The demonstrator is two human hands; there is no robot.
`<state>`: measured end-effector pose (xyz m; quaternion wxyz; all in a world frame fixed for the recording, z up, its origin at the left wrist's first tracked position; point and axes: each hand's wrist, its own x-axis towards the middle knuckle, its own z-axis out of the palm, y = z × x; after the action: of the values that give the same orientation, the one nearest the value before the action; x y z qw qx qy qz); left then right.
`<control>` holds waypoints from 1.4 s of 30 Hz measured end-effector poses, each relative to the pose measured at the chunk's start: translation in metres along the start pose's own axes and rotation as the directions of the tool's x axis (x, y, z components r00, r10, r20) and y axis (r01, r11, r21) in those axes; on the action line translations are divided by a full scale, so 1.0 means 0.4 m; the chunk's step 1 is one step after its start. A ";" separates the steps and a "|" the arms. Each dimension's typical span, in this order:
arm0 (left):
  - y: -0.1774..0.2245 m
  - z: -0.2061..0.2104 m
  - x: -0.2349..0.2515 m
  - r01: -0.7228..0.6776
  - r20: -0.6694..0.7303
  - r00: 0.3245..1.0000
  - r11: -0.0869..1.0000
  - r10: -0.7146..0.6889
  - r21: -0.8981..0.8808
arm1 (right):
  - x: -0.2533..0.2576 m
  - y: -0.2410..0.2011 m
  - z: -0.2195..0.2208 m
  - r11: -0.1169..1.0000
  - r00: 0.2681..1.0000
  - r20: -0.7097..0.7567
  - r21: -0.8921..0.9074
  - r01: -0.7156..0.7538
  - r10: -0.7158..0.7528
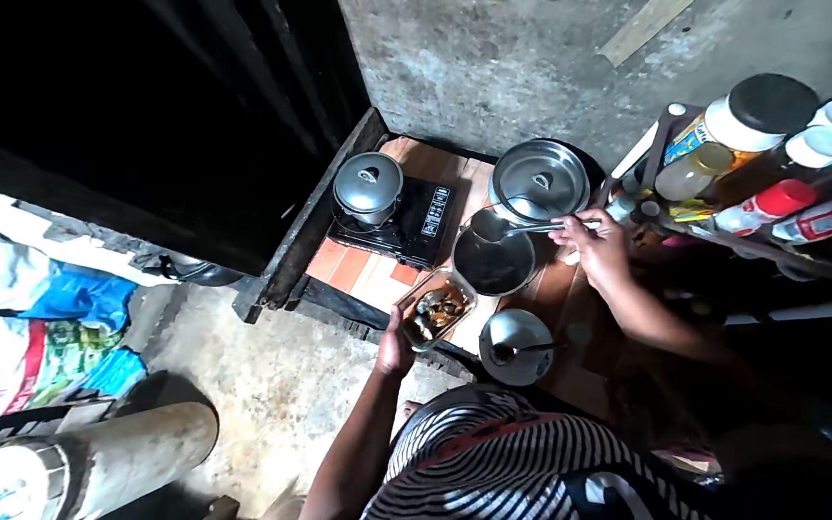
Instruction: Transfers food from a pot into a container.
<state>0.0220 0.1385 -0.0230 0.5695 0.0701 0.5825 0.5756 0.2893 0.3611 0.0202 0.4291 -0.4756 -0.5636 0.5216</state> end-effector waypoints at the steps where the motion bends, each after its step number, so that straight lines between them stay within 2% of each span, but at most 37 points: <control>1: -0.002 -0.022 -0.011 -0.011 -0.015 1.000 1.000 0.011 0.008 | 0.020 0.040 0.004 0.998 0.999 -0.007 -0.044 -0.037 0.036; 4: -0.019 -0.078 -0.061 -0.048 -0.067 0.997 0.999 0.046 -0.021 | 0.062 0.158 0.023 0.921 0.990 0.041 -0.374 -0.111 0.135; 7: -0.038 -0.126 -0.129 -0.080 -0.122 0.990 0.995 0.072 -0.066 | 0.081 0.241 0.057 0.751 0.970 0.169 -0.660 -0.019 0.173; 10: -0.057 -0.178 -0.200 -0.106 -0.185 0.978 0.993 0.094 -0.058 | 0.090 0.292 0.091 0.624 0.927 0.330 -0.766 0.152 0.179; 12: -0.068 -0.207 -0.245 -0.129 -0.232 0.966 0.990 0.112 -0.057 | 0.099 0.321 0.103 0.589 0.908 0.370 -0.785 0.193 0.196; 18: -0.099 -0.266 -0.349 -0.181 -0.413 0.903 0.977 0.119 -0.113 | 0.155 0.371 0.105 0.734 0.955 0.200 -0.679 -0.025 0.217; 21: -0.115 -0.286 -0.388 -0.202 -0.460 0.879 0.971 0.123 -0.128 | 0.176 0.384 0.115 0.743 0.933 0.187 -0.659 -0.114 0.308; 24: -0.123 -0.295 -0.405 -0.220 -0.485 0.867 0.963 0.120 -0.155 | 0.187 0.411 0.143 0.762 0.921 0.112 -0.603 -0.235 0.373; 29: -0.123 -0.292 -0.401 -0.200 -0.486 0.868 0.967 0.100 -0.159 | 0.206 0.455 0.186 0.785 0.838 0.056 -0.388 -0.482 0.543; 42: -0.057 -0.250 -0.309 -0.112 -0.447 0.892 0.991 0.067 -0.075 | 0.219 0.401 0.103 0.801 0.818 -0.033 -0.182 -0.570 0.575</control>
<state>0.0029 -0.0191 0.0007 0.3976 -0.0642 0.6637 0.6303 0.2473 0.4406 -0.1442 0.1994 -0.6544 -0.4444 0.5783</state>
